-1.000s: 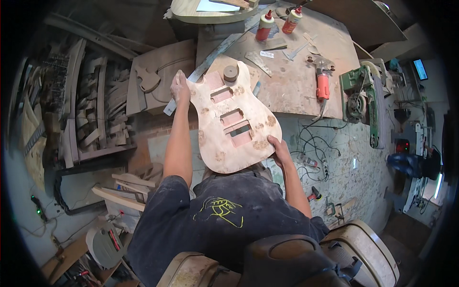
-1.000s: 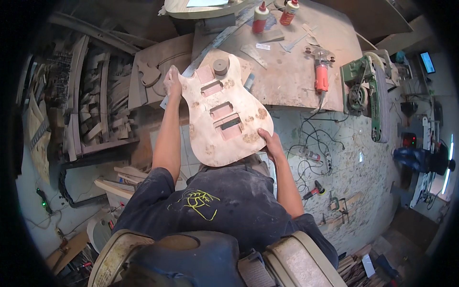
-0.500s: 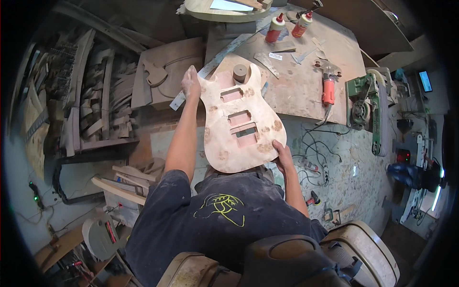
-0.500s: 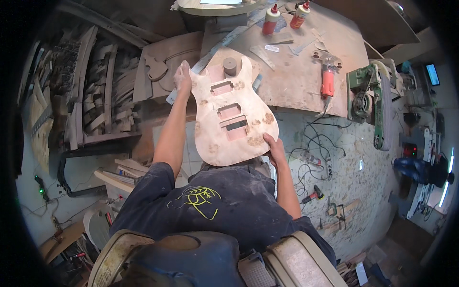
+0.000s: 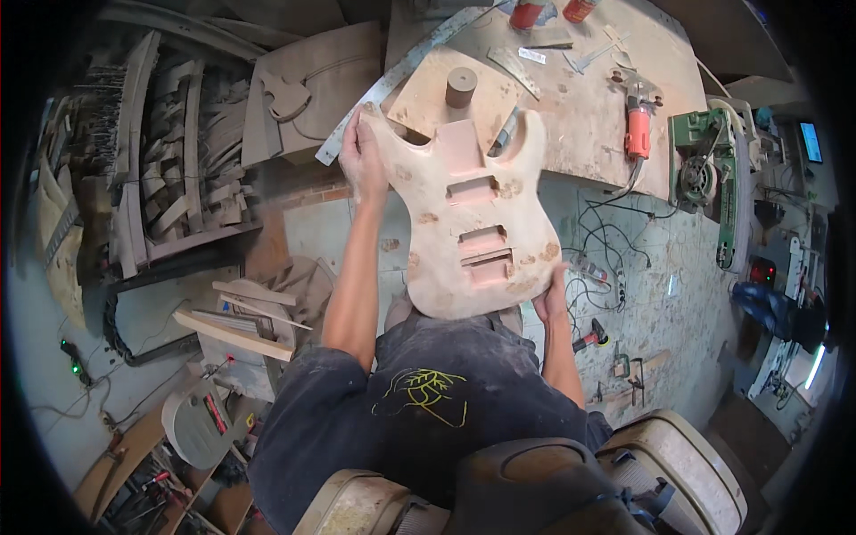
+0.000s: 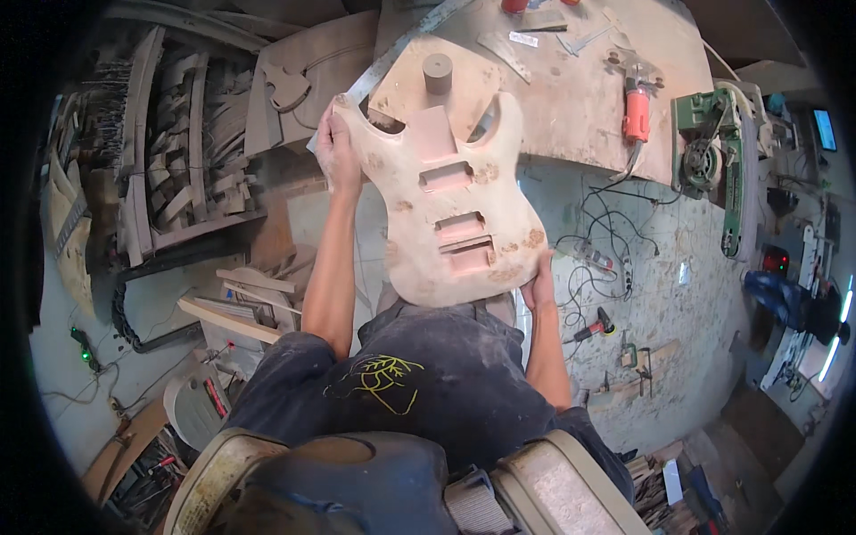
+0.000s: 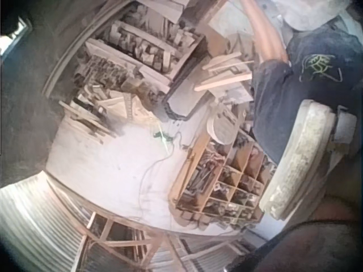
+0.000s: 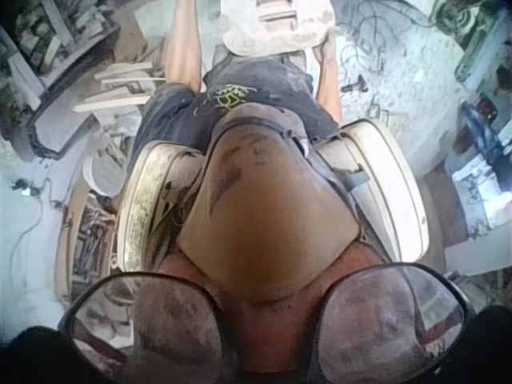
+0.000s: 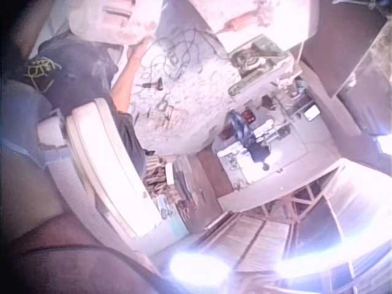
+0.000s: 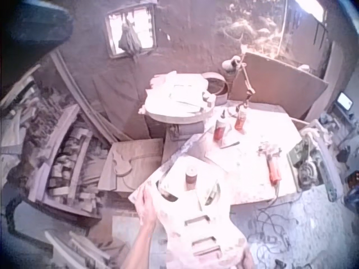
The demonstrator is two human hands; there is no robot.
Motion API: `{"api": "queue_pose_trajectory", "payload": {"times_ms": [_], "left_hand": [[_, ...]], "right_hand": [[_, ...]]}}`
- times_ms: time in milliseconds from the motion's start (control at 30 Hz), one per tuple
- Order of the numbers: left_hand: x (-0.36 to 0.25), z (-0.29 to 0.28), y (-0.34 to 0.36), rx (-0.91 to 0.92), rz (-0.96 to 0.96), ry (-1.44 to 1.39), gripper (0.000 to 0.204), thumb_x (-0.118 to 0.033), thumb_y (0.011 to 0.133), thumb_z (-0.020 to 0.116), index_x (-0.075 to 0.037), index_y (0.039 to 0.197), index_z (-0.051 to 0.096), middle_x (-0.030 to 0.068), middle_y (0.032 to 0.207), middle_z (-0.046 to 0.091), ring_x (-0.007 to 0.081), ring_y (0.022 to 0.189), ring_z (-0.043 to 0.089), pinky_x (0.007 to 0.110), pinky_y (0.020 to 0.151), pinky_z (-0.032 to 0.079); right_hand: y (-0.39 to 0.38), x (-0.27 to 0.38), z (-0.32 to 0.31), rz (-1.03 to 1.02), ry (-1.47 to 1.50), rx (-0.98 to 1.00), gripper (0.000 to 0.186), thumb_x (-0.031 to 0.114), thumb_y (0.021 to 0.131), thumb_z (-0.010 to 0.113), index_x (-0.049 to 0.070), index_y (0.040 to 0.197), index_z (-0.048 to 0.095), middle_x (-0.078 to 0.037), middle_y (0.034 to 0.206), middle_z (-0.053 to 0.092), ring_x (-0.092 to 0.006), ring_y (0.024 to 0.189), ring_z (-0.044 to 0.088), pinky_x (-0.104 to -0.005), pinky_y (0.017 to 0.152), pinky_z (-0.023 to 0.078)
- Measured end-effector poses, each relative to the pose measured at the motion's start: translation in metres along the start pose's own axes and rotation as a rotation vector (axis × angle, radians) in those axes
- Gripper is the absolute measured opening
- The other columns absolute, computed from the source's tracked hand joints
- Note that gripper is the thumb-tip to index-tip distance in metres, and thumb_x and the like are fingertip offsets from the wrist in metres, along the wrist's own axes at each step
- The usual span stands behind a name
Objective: The person holds a wooden guitar body and sands the edges using a rotating sanding drum on a workbench, then uses a handheld power sander to sand the front surface of the guitar body.
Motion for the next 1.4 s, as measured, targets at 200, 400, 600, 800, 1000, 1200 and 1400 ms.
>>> {"api": "queue_pose_trajectory", "payload": {"times_ms": [200, 400, 600, 800, 1000, 1200, 1400], "left_hand": [[-0.091, 0.054, -0.077, 0.248, 0.101, -0.360, 0.050, -0.033, 0.110, 0.036, 0.000, 0.148, 0.040, 0.0121, 0.145, 0.048, 0.0188, 0.131, 0.047, 0.034, 0.111, 0.036], [-0.117, 0.083, -0.115, 0.366, 0.126, -0.316, 0.051, -0.031, 0.108, 0.042, -0.003, 0.151, 0.037, 0.0114, 0.144, 0.048, 0.0197, 0.133, 0.045, 0.035, 0.113, 0.033], [-0.126, 0.118, -0.118, 0.435, 0.169, -0.159, 0.078, -0.008, 0.083, 0.070, -0.005, 0.152, 0.034, 0.0129, 0.141, 0.047, 0.0228, 0.130, 0.046, 0.037, 0.113, 0.032], [-0.099, 0.124, -0.105, 0.499, 0.200, -0.071, 0.092, -0.006, 0.067, 0.064, -0.001, 0.152, 0.029, 0.0155, 0.147, 0.040, 0.0253, 0.137, 0.038, 0.039, 0.117, 0.028], [-0.050, 0.110, -0.080, 0.457, 0.087, -0.018, 0.098, -0.009, 0.061, 0.060, -0.001, 0.152, 0.028, 0.0180, 0.152, 0.033, 0.0292, 0.144, 0.028, 0.040, 0.120, 0.022], [0.016, 0.094, -0.040, 0.408, -0.110, 0.014, 0.092, -0.008, 0.065, 0.059, -0.002, 0.152, 0.029, 0.0169, 0.150, 0.035, 0.0299, 0.141, 0.033, 0.038, 0.117, 0.028], [0.023, 0.109, -0.016, 0.433, -0.278, 0.067, 0.073, -0.008, 0.074, 0.053, -0.001, 0.145, 0.037, 0.0164, 0.133, 0.049, 0.0276, 0.121, 0.051, 0.038, 0.101, 0.044]], "right_hand": [[-0.008, 0.026, -0.011, -0.180, 0.340, -0.095, 0.087, 0.075, 0.097, 0.026, 0.008, 0.150, 0.039, -0.009, 0.153, 0.043, -0.0287, 0.140, 0.040, -0.0471, 0.115, 0.031], [-0.026, 0.042, -0.050, -0.279, 0.453, -0.235, 0.089, 0.078, 0.094, 0.030, 0.007, 0.146, 0.045, -0.009, 0.147, 0.049, -0.0297, 0.135, 0.044, -0.0455, 0.114, 0.033], [-0.029, 0.047, -0.066, -0.356, 0.540, -0.209, 0.089, 0.077, 0.095, 0.028, 0.005, 0.146, 0.045, -0.009, 0.148, 0.048, -0.0296, 0.135, 0.044, -0.0452, 0.115, 0.031], [-0.035, 0.045, -0.068, -0.314, 0.441, -0.323, 0.097, 0.080, 0.094, 0.025, 0.001, 0.147, 0.042, -0.013, 0.152, 0.045, -0.0309, 0.139, 0.040, -0.0454, 0.117, 0.028], [-0.029, 0.018, -0.082, -0.132, 0.306, -0.370, 0.107, 0.087, 0.087, 0.023, 0.002, 0.151, 0.037, -0.013, 0.155, 0.041, -0.0318, 0.142, 0.037, -0.0453, 0.119, 0.026], [-0.027, 0.010, -0.082, -0.229, -0.054, -0.467, 0.103, 0.080, 0.093, 0.024, -0.006, 0.148, 0.039, -0.018, 0.150, 0.046, -0.0288, 0.137, 0.046, -0.0404, 0.117, 0.031], [-0.034, 0.017, -0.027, -0.088, -0.065, -0.388, 0.076, 0.061, 0.103, 0.036, -0.005, 0.137, 0.051, -0.013, 0.131, 0.062, -0.0225, 0.116, 0.063, -0.0342, 0.100, 0.049]]}}
Point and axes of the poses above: each hand's wrist, its own y-axis towards the middle knuckle, its own z-axis out of the palm, x = y × z, the point moved 9 cm from there along y, towards the middle knuckle
